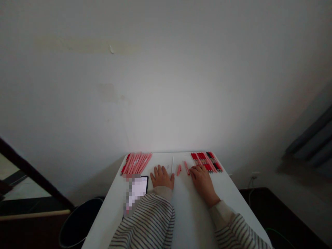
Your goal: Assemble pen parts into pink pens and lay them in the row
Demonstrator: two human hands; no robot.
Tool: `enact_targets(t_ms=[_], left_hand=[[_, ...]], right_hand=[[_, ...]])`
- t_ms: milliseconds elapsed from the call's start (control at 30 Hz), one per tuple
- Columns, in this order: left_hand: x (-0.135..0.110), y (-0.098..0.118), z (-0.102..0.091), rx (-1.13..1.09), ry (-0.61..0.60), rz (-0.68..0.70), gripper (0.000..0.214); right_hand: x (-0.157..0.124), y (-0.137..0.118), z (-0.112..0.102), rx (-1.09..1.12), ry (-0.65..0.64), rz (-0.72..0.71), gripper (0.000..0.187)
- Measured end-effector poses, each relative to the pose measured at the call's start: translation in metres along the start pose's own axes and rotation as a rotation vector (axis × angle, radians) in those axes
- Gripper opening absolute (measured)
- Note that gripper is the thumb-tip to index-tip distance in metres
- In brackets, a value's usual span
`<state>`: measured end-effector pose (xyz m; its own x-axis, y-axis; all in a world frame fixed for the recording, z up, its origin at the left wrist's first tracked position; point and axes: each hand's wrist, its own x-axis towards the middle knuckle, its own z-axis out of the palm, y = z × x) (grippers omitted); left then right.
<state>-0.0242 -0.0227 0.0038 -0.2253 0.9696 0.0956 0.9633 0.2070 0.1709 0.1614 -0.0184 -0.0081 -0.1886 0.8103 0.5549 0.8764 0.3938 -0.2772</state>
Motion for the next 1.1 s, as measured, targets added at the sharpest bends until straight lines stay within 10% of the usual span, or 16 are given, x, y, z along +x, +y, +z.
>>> enact_targets(t_ms=[1100], left_hand=[[0.001,0.0,0.005,-0.072,0.113,-0.013,0.061]], right_hand=[[0.022,-0.021,0.019,-0.007,-0.004,-0.044,0.021]])
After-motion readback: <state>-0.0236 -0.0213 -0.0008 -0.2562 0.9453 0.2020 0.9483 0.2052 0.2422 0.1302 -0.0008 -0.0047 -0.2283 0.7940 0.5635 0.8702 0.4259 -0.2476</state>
